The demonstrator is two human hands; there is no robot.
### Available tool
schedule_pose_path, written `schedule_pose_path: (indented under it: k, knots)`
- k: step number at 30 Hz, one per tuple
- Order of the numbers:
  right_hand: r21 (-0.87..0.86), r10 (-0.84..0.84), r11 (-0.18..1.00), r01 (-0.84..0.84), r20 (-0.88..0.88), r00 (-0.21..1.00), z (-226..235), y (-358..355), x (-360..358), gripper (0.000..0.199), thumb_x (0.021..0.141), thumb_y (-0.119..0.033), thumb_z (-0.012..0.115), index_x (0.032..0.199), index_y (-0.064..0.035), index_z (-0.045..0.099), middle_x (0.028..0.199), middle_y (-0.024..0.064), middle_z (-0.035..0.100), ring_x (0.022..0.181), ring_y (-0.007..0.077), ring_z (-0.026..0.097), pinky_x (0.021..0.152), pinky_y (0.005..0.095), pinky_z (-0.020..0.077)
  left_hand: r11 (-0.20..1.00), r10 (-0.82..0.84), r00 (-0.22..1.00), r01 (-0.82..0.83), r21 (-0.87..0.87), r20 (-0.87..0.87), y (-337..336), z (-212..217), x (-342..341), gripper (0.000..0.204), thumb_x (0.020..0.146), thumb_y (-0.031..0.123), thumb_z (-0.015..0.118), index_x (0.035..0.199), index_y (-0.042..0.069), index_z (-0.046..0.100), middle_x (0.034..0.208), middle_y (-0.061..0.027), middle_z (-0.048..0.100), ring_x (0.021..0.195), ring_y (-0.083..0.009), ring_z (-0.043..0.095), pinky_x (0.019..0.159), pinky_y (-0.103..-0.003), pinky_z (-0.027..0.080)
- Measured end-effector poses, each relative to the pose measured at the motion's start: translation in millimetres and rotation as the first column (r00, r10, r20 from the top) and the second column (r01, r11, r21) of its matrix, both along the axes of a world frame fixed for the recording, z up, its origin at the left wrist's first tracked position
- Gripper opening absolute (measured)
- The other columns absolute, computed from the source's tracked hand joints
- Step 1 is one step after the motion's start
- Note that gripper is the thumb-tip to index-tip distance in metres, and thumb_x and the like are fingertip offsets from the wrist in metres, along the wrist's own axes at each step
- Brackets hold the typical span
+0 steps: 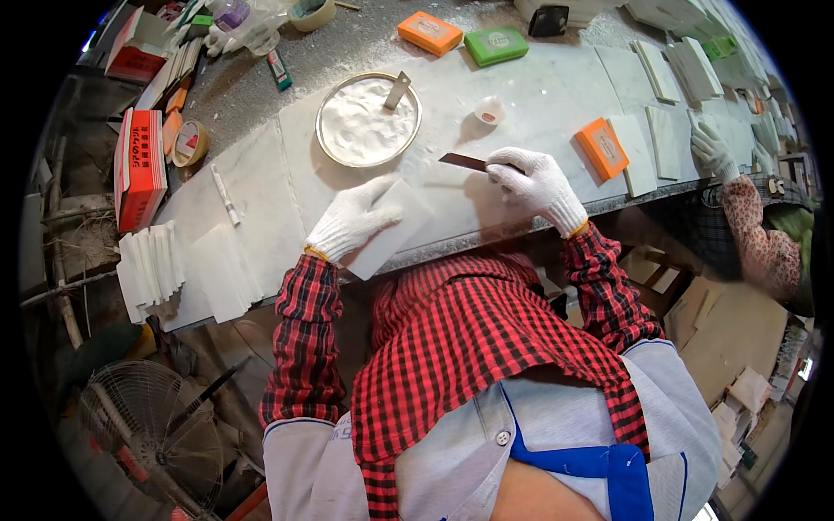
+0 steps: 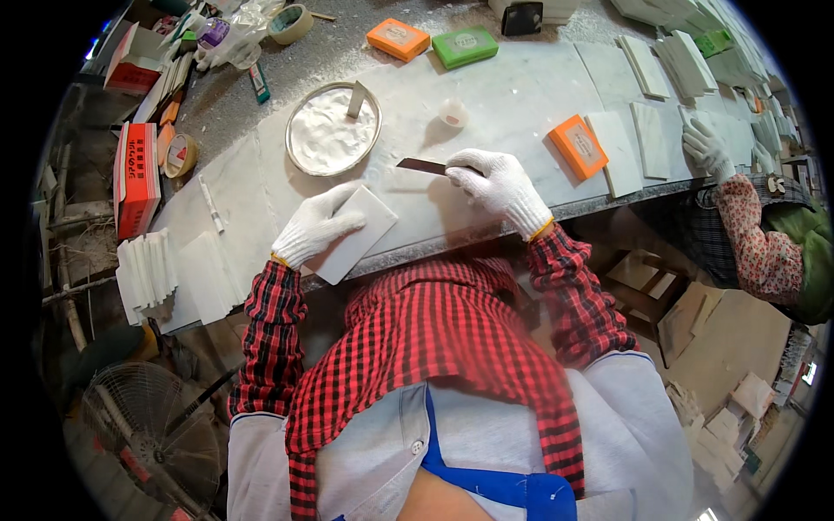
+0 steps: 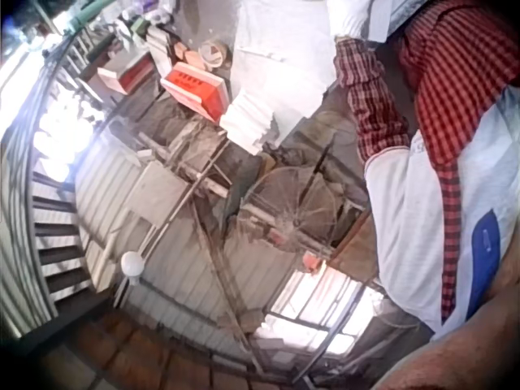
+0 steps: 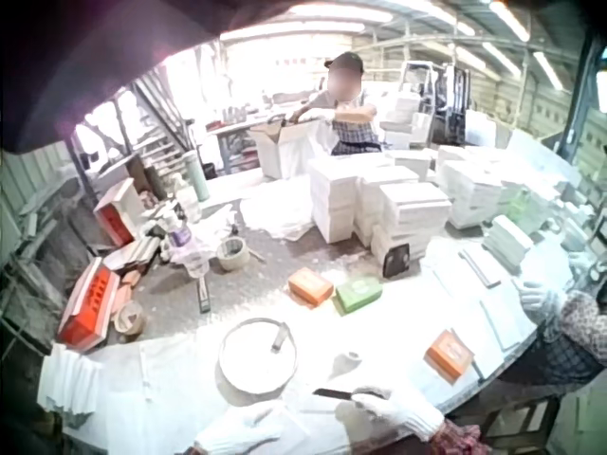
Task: The person repeatedly applies a white powder to rectangular white tiles using a small metal spatula, then smooths and buffs the surface with an orange block. The person handles tiles one at a time, turning them over and working on edges and faces.
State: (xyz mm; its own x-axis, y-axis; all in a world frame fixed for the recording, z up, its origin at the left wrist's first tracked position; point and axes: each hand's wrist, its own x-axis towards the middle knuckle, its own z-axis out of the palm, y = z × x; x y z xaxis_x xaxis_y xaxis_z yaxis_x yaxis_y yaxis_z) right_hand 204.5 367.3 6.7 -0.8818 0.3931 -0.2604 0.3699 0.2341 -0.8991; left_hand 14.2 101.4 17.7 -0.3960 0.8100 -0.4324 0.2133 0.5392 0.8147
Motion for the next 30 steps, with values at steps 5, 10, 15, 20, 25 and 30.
schedule_pose_path:
  k: [5,10,15,20,25,30]
  knots:
    - [0.254,0.328,0.922,-0.292,-0.114,0.938,2.1,6.4,-15.0,0.023,0.094,-0.019,0.071,0.106,0.0004,0.072,0.091,0.0105,0.071,0.077,0.0195,0.065,0.074,0.0324,0.0535,0.989,0.079,0.871,-0.008,0.146,-0.486,-1.1,-10.4,20.2,0.064,0.084,0.021,0.077,0.143,0.007,0.058,0.127,-0.017,0.066,0.116,-0.0335,0.064,0.103,-0.038,0.05]
    - [0.381,0.52,0.806,-0.453,-0.092,0.849,-17.0,0.9,-46.9,0.022,0.093,-0.023,0.071,0.111,-0.011,0.075,0.102,0.0121,0.074,0.092,0.0297,0.071,0.084,0.037,0.0554,0.999,0.005,0.75,0.023,0.035,-0.661,-2.6,-9.3,46.8,0.081,0.08,0.026,0.082,0.151,0.009,0.047,0.141,-0.0167,0.055,0.129,-0.0369,0.05,0.11,-0.044,0.043]
    - [0.409,0.576,0.771,-0.489,-0.119,0.808,-23.5,-12.7,-62.1,0.026,0.091,-0.023,0.071,0.117,-0.0179,0.076,0.103,0.0118,0.074,0.092,0.0327,0.07,0.085,0.0391,0.0555,0.996,-0.016,0.738,0.068,0.051,-0.675,-13.1,-13.4,55.2,0.095,0.071,0.037,0.087,0.152,0.011,0.046,0.147,-0.0142,0.05,0.133,-0.0369,0.045,0.113,-0.047,0.039]
    - [0.449,0.585,0.753,-0.48,-0.125,0.801,-23.1,-15.8,-62.5,0.027,0.09,-0.022,0.072,0.116,-0.0194,0.077,0.101,0.0124,0.075,0.091,0.0337,0.07,0.084,0.0394,0.0556,0.99,-0.053,0.531,0.142,0.026,-0.846,-18.4,-21.2,54.8,0.089,0.074,0.04,0.085,0.151,0.014,0.049,0.149,-0.012,0.051,0.13,-0.0344,0.048,0.108,-0.047,0.041]
    - [0.532,0.551,0.739,-0.414,-0.122,0.826,-24.4,-21.2,-50.6,0.025,0.09,-0.021,0.072,0.114,-0.0202,0.079,0.099,0.0117,0.075,0.089,0.0336,0.07,0.08,0.0383,0.0562,0.985,0.014,0.545,0.139,0.107,-0.839,-18.8,-29.6,59.5,0.081,0.078,0.035,0.082,0.15,0.016,0.051,0.15,-0.0138,0.05,0.127,-0.0352,0.051,0.107,-0.048,0.043]
    - [0.569,0.521,0.75,-0.338,-0.193,0.831,-25.7,-31.4,-39.1,0.024,0.09,-0.02,0.072,0.113,-0.0202,0.079,0.101,0.0103,0.075,0.085,0.0331,0.07,0.076,0.0378,0.0564,0.986,0.007,0.515,0.142,0.093,-0.857,-19.1,-36.1,62.3,0.077,0.079,0.032,0.082,0.149,0.017,0.052,0.152,-0.0166,0.047,0.125,-0.0371,0.051,0.107,-0.049,0.042]
